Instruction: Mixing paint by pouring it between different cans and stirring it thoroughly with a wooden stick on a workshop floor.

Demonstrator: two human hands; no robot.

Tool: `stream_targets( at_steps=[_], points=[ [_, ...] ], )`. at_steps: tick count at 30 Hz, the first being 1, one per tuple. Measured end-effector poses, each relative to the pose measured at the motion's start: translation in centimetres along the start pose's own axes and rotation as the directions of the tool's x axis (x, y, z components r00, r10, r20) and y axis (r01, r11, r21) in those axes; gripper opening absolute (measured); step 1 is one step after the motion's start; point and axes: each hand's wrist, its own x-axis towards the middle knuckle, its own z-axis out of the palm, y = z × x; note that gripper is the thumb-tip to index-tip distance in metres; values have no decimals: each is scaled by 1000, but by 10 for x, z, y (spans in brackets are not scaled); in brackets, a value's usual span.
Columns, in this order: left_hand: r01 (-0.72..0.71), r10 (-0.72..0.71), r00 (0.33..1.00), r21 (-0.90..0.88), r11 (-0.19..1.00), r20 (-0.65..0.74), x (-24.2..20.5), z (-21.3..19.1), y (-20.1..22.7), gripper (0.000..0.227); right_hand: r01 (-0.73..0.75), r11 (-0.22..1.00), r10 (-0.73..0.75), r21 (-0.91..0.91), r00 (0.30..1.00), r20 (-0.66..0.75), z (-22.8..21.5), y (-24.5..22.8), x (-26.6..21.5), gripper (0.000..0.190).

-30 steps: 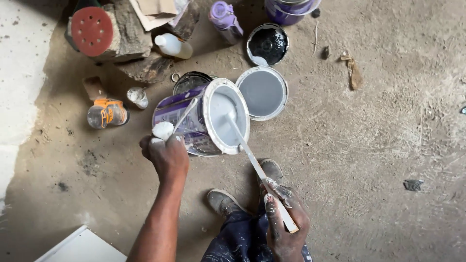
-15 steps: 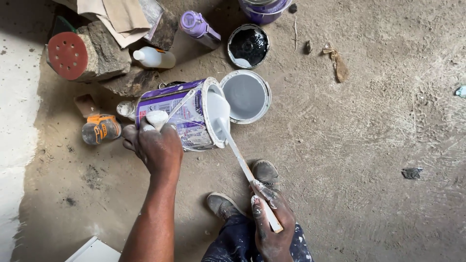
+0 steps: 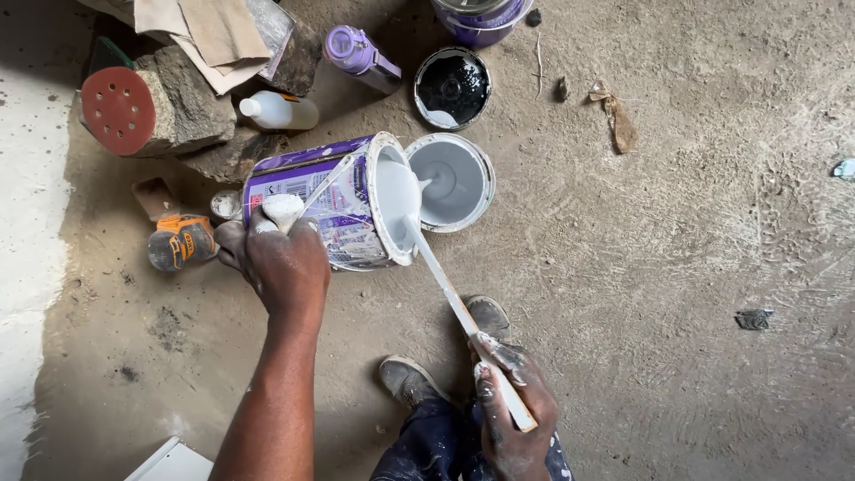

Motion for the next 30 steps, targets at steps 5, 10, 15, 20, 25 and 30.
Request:
stream_targets(
  at_steps=[5,10,15,20,25,30],
  points=[
    [52,-51,998,-27,998,35,2,-2,6,37,112,993,-107,29,986,-124,-8,-5,4,26],
    [-10,9,999,-23,1000,-42,1,4,6,30,357,914,-378,-191,922,-84,-29,46,11,26],
    [15,-15,1000,-64,998,3,0,7,8,37,48,999,-48,-6,979,-196,-12,19,16,43],
    [38,-38,999,-115,993,3,-1,15,1,36,-300,928,355,219,891,-285,9,-3,39,39],
    [23,-22,1000,-95,995,6,-2,16,0,36,-445,837,522,318,824,-221,20,-3,56,39],
    [46,-44,999,-92,995,21,-8,18,-6,33,-414,803,521,429,837,-167,26,26,68,35]
  ],
)
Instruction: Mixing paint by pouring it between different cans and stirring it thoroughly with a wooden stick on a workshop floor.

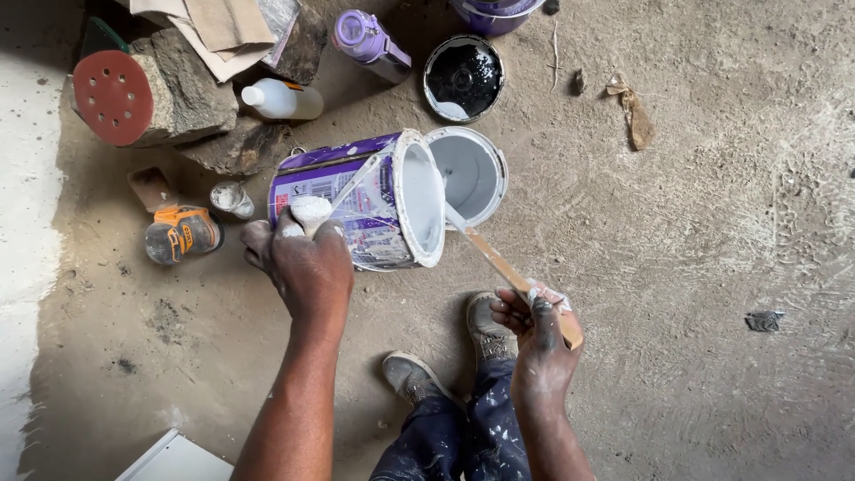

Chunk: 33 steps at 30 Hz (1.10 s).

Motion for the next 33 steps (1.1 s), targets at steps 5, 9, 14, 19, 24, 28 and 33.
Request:
stream_targets(
  at_steps=[5,9,14,19,24,28,33],
  points=[
    [-32,32,999,50,998,-6,-8,5,-11,35,29,999,-29,37,1000,-9,16,-7,7,30],
    [150,-151,983,15,989,104,-16,-13,12,58,59,997,-57,-59,998,40,22,-11,21,28],
    [267,-251,955,-96,959,156,-20,-4,-11,55,114,993,-113,-40,993,27,31,-21,22,21],
    [279,-265,952,-76,957,151,-24,-3,-20,46,266,944,-254,-196,964,82,23,-18,10,19],
    [296,-281,945,-76,952,169,-23,-3,-27,46,370,868,-341,-330,929,144,14,-9,5,22],
    [316,-301,942,-91,944,150,-20,-4,-26,43,341,791,-272,-507,940,208,8,-7,1,30],
    [155,-152,986,-38,987,72,-19,-3,-26,36,325,804,-260,-497,945,197,7,-2,-1,25]
  ],
)
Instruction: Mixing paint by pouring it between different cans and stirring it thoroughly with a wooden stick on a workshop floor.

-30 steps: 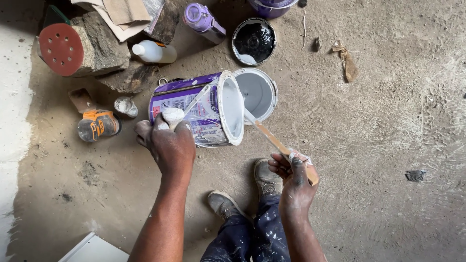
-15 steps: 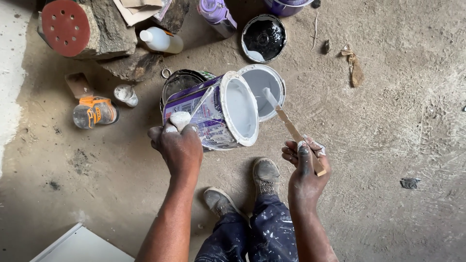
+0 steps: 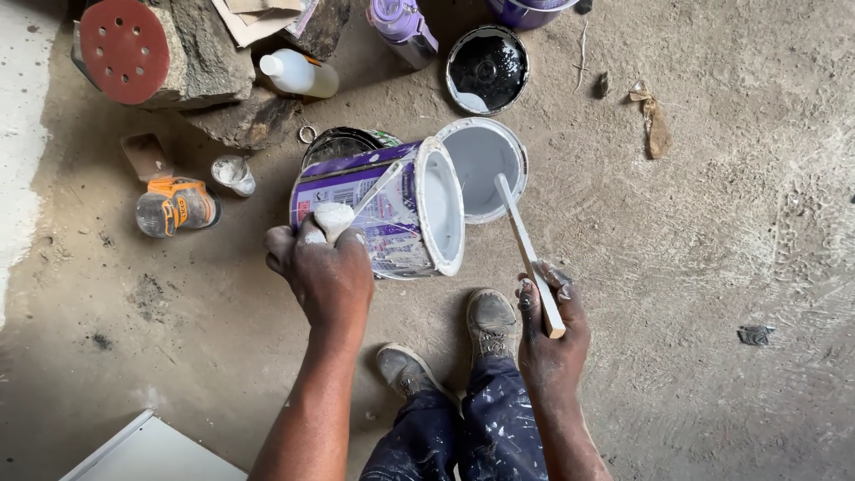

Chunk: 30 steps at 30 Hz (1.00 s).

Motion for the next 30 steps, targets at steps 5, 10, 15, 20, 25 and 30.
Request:
stream_targets(
  at_steps=[5,10,15,20,25,30],
  points=[
    [-216,236,964,158,964,-124,1,0,12,26,24,999,-25,-37,1000,0,1,11,-2,27],
    [-229,253,960,181,956,-121,4,2,20,19,-40,990,40,-137,999,3,0,5,-4,31],
    [-271,302,943,206,940,-141,6,4,26,19,-12,997,12,-82,1000,1,1,13,-5,29],
    [-315,347,926,200,928,-150,5,3,30,16,-3,992,3,-126,1000,-3,-1,16,-6,31],
    [-344,377,912,199,918,-162,6,4,29,20,-32,991,30,-133,999,-11,-1,14,-9,30],
    [-377,408,896,186,907,-172,10,5,22,22,-53,998,53,-19,999,1,-1,12,-13,35]
  ],
)
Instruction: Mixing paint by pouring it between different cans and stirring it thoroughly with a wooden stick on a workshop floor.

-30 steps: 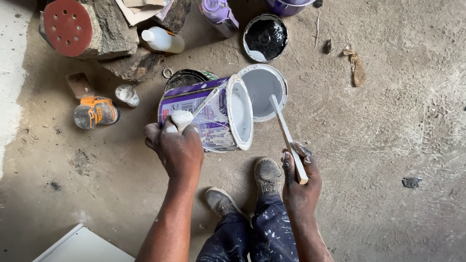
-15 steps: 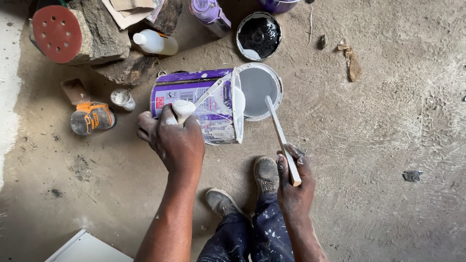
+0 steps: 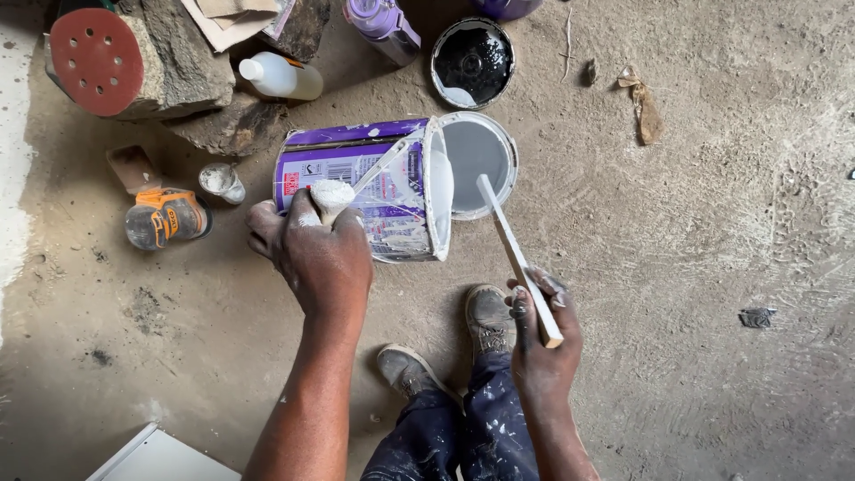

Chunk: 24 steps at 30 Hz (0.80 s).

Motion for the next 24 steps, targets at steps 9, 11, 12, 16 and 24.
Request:
stream_targets(
  at_steps=[9,11,12,16,24],
  points=[
    [454,-379,887,-343,822,264,-7,10,-32,30,-208,862,268,463,961,-66,-7,-9,7,24],
    [509,-437,861,-415,754,261,-13,13,-36,28,-167,864,245,475,964,-107,-4,-15,6,14],
    [512,-441,859,-415,752,262,-18,14,-41,28,-167,866,244,471,964,-106,-4,-18,6,14],
    [517,-437,855,-426,742,279,-29,14,-48,26,-103,941,142,322,985,-100,0,-37,10,25],
    [577,-467,814,-394,715,344,-21,5,-55,25,63,978,-48,197,996,-78,-11,-21,35,27]
  ],
)
